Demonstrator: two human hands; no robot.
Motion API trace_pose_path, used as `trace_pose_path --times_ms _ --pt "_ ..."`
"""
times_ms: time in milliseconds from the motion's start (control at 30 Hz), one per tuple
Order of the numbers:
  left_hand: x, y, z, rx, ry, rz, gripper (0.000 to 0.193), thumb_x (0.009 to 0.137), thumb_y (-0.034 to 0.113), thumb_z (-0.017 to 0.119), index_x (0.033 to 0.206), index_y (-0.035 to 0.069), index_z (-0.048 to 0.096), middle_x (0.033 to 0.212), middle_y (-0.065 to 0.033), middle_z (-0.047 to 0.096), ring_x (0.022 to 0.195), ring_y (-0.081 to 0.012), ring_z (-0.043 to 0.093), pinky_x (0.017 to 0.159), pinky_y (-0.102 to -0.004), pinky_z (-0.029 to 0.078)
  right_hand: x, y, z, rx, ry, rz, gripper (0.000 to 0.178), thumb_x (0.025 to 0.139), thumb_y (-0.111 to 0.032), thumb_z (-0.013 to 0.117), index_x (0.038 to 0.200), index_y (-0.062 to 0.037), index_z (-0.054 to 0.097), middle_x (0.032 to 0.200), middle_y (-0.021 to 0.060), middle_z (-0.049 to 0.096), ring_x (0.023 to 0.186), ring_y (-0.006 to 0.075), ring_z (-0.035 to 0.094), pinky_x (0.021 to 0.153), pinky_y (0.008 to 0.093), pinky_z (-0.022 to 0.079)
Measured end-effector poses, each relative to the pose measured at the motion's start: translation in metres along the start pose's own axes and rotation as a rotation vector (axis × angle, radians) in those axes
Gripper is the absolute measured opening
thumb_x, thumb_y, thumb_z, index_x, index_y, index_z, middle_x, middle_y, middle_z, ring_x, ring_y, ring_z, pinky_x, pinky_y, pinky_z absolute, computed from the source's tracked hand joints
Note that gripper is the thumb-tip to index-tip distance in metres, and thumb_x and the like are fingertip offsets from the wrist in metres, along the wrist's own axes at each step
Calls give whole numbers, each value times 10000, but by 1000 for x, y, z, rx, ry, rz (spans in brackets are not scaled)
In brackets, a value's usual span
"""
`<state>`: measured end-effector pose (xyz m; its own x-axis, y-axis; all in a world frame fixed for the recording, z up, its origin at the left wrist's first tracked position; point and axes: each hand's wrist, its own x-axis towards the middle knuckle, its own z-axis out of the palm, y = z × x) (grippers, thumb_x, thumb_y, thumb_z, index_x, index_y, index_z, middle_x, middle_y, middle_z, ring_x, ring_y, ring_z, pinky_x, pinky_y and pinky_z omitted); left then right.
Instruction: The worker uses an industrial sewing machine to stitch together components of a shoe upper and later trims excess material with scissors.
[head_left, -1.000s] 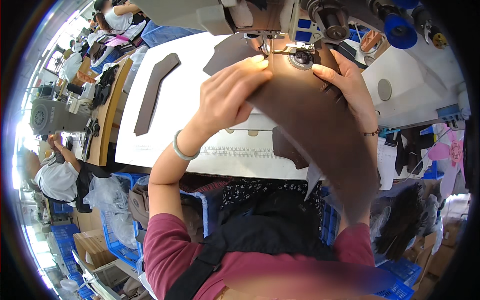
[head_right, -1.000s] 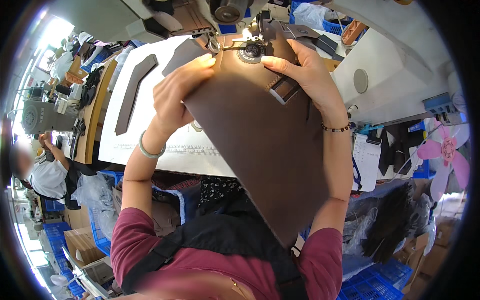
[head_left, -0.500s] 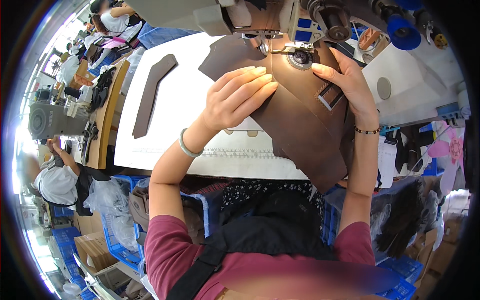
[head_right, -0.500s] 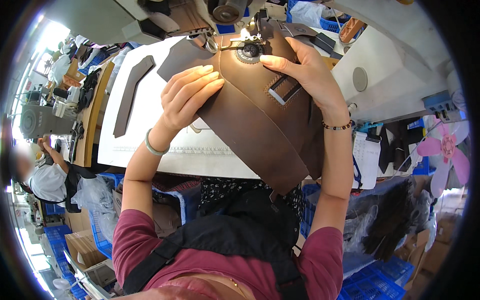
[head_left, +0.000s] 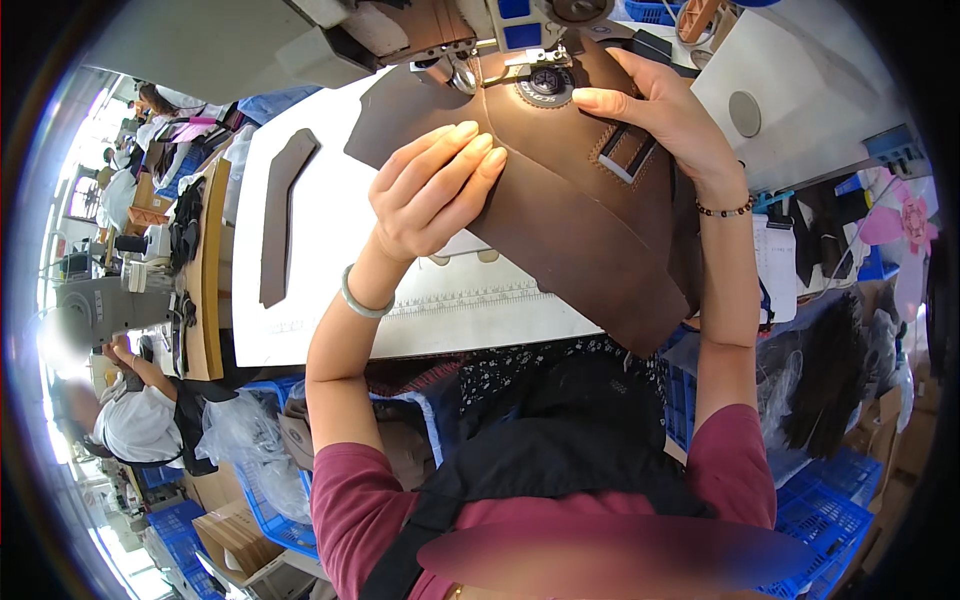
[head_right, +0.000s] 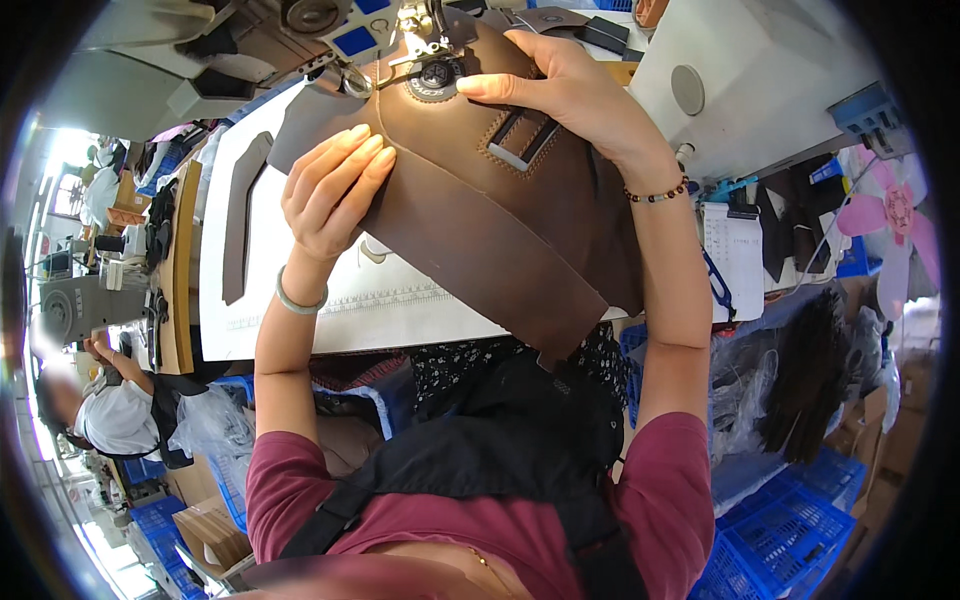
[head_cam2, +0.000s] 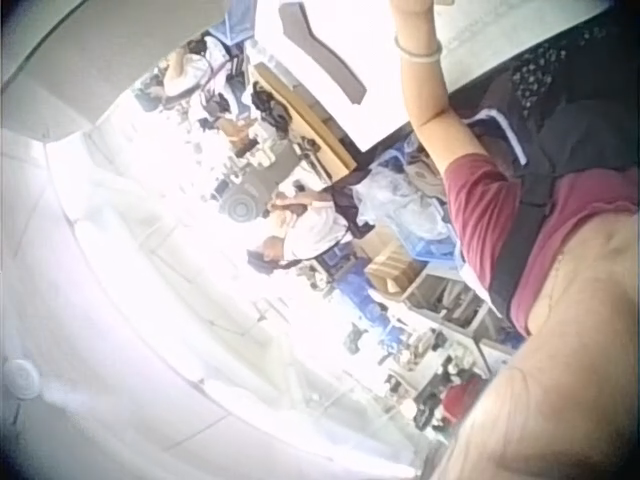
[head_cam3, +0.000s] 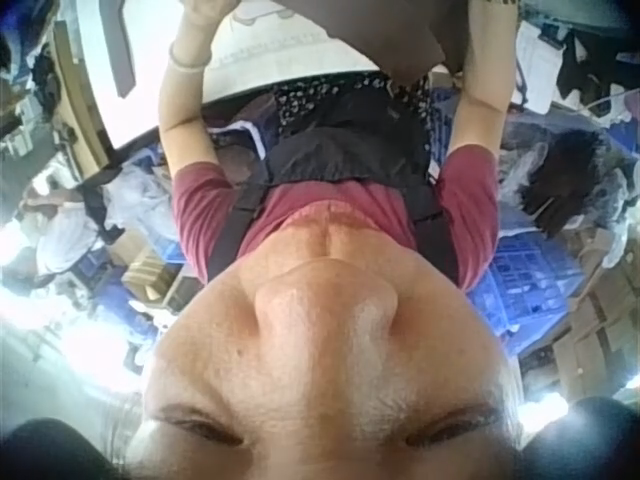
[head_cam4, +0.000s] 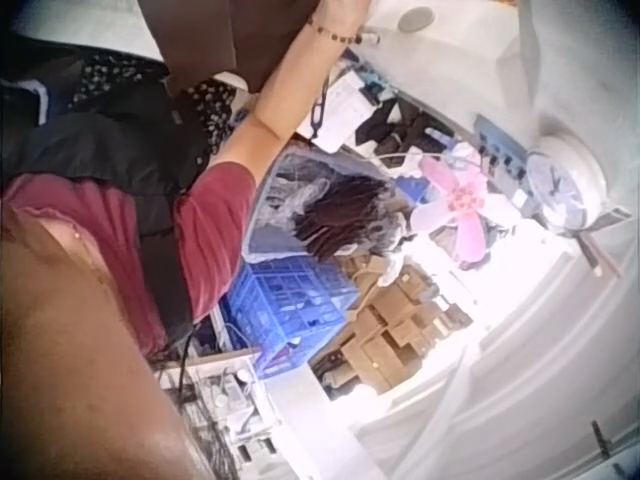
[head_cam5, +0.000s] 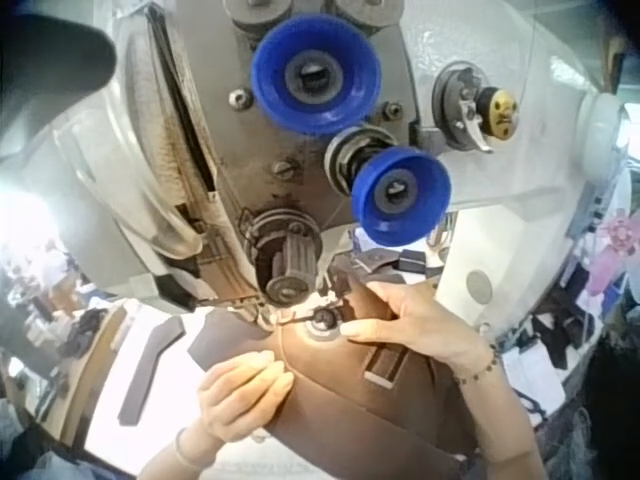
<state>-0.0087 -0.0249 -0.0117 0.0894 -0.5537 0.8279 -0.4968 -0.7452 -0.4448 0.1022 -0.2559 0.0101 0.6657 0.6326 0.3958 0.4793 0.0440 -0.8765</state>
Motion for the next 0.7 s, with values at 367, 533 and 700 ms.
trace_pose_path --times_ms 367,533,700 --pt "7 0 -11 -87 -73 -47 162 720 75 665 870 23 696 906 -77 689 860 -225 683 729 -295 551 1 -26 -2 -55 -28 156 374 850 -268 679 1073 22 604 918 39 653 796 76 592 707 227 483" --pt "9 0 -11 -80 -46 -27 189 717 83 646 885 14 696 897 -89 687 844 -225 677 727 -290 545 -1 -21 5 119 55 163 361 833 -184 706 1110 16 591 981 32 650 868 70 587 754 215 476" --pt "8 5 -8 -71 -48 -65 197 711 88 645 886 11 693 897 -86 688 842 -224 677 730 -289 547 -2 -20 5 180 75 207 355 830 -137 702 1134 7 590 993 26 653 866 74 605 759 210 488"
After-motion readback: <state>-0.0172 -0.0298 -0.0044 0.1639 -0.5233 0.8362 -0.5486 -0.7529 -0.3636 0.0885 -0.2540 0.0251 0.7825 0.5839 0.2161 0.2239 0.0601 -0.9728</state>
